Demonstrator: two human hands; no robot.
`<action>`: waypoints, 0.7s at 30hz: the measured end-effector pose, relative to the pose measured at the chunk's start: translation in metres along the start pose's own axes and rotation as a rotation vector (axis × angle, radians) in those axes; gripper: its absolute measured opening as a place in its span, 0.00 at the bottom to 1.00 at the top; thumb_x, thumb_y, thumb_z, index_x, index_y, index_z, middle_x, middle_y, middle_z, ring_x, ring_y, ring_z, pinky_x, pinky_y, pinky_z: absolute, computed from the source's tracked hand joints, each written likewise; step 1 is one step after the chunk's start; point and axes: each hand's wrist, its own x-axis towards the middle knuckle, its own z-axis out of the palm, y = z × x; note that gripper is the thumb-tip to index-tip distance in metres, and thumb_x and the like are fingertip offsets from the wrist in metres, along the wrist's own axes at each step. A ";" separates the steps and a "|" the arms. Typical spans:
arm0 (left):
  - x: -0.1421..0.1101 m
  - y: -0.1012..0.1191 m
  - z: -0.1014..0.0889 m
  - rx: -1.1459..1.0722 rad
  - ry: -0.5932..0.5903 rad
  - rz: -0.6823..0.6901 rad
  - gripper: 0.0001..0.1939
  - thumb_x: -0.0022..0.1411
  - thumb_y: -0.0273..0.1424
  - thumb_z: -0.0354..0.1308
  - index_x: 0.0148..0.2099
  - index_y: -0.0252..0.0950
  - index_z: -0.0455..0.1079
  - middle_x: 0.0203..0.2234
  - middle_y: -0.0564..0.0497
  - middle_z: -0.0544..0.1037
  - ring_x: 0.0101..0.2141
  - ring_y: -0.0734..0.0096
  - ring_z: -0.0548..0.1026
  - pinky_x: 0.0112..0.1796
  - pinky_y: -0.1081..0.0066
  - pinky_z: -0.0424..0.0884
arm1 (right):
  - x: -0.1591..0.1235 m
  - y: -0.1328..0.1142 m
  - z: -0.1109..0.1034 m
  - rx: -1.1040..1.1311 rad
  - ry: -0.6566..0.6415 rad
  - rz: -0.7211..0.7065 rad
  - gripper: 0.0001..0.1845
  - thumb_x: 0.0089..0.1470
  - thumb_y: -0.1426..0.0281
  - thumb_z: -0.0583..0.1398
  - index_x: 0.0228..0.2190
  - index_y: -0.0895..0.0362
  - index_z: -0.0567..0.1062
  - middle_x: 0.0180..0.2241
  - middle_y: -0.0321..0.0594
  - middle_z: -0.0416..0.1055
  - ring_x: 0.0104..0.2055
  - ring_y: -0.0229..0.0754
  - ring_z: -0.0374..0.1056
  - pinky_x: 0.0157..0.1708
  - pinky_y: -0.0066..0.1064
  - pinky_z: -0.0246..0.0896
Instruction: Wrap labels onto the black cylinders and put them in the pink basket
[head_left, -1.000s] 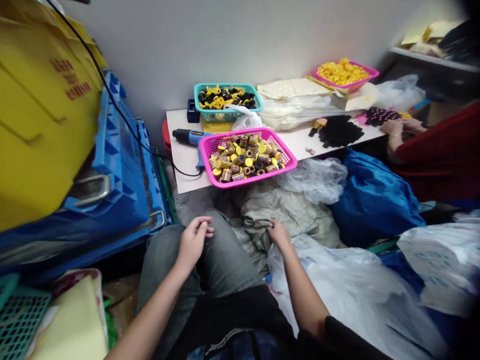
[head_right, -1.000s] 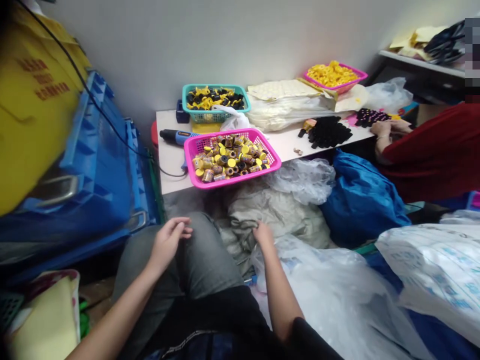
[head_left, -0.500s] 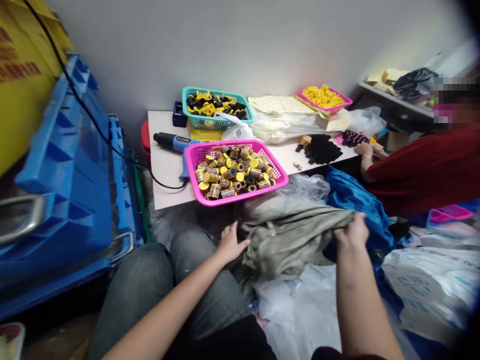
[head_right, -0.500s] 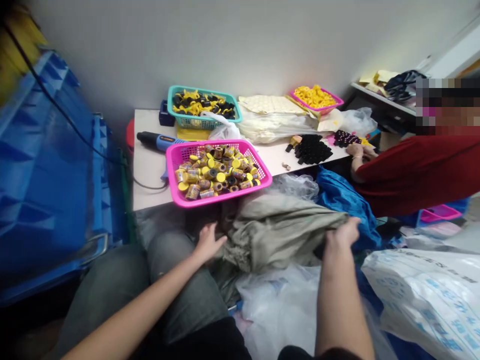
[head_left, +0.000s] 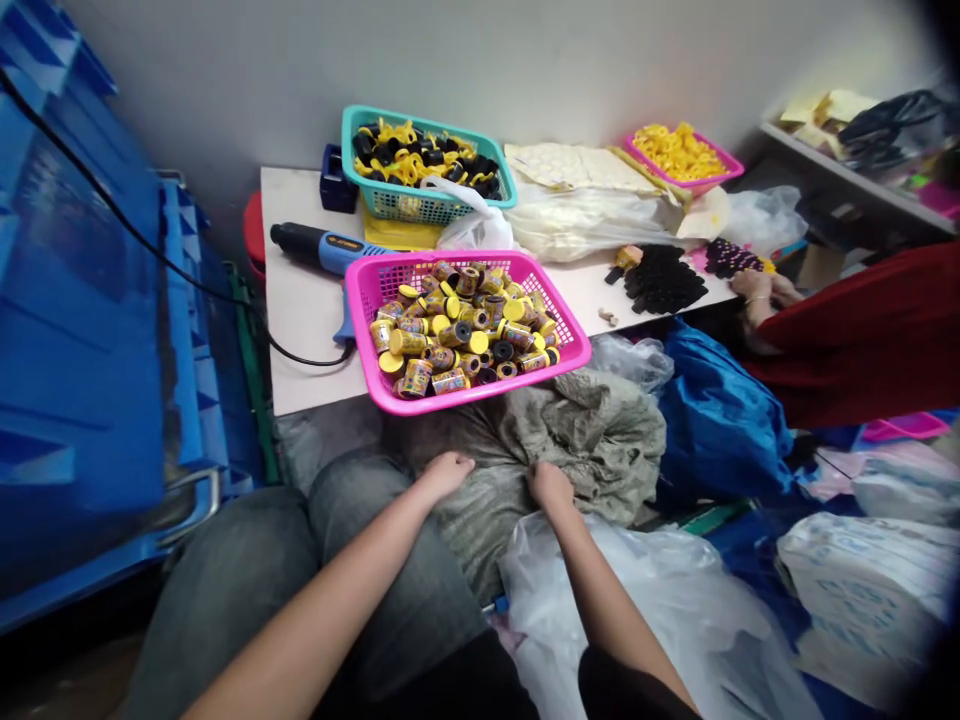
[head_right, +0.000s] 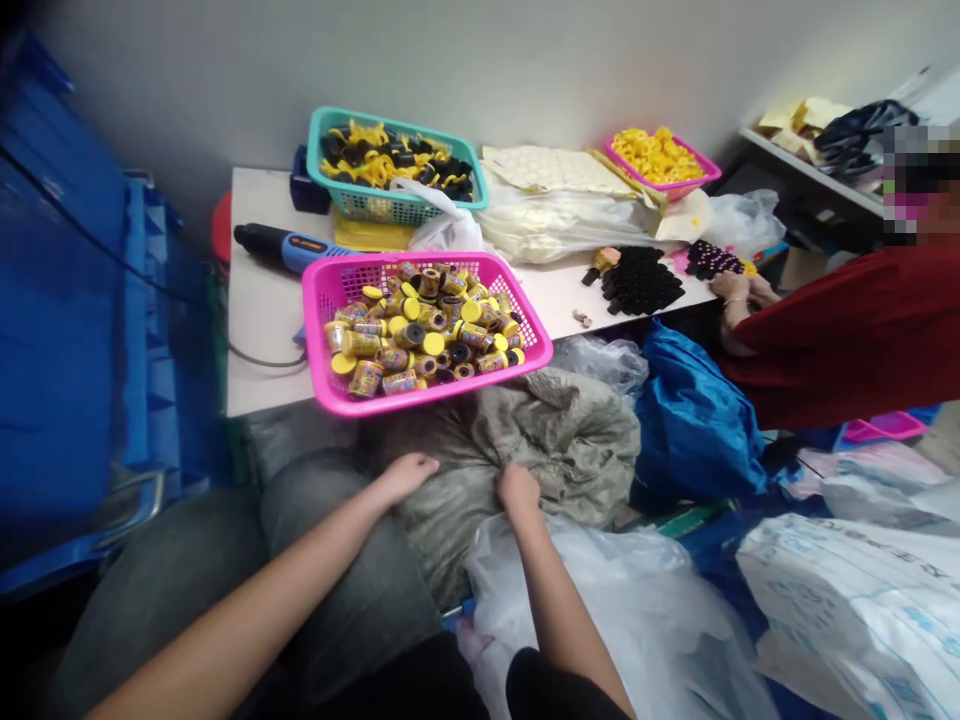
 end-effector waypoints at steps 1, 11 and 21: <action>-0.002 0.000 0.000 -0.043 -0.020 0.005 0.15 0.65 0.36 0.56 0.50 0.34 0.69 0.47 0.46 0.73 0.45 0.62 0.73 0.45 0.57 0.72 | -0.001 -0.009 0.004 0.042 -0.053 -0.045 0.13 0.53 0.62 0.56 0.33 0.61 0.72 0.32 0.52 0.70 0.43 0.53 0.67 0.45 0.45 0.59; -0.018 0.015 -0.017 -0.810 0.025 0.189 0.20 0.63 0.41 0.50 0.46 0.30 0.71 0.36 0.42 0.80 0.41 0.56 0.77 0.46 0.58 0.73 | -0.016 -0.064 -0.010 0.223 0.035 -0.549 0.28 0.61 0.49 0.43 0.47 0.57 0.66 0.49 0.49 0.63 0.53 0.45 0.60 0.54 0.37 0.56; 0.004 0.017 -0.057 -1.064 0.314 0.292 0.22 0.63 0.38 0.43 0.55 0.35 0.65 0.48 0.45 0.76 0.57 0.62 0.67 0.53 0.64 0.67 | 0.057 0.004 -0.071 -0.320 0.246 -0.028 0.23 0.60 0.61 0.53 0.45 0.68 0.73 0.48 0.61 0.67 0.60 0.59 0.52 0.59 0.58 0.34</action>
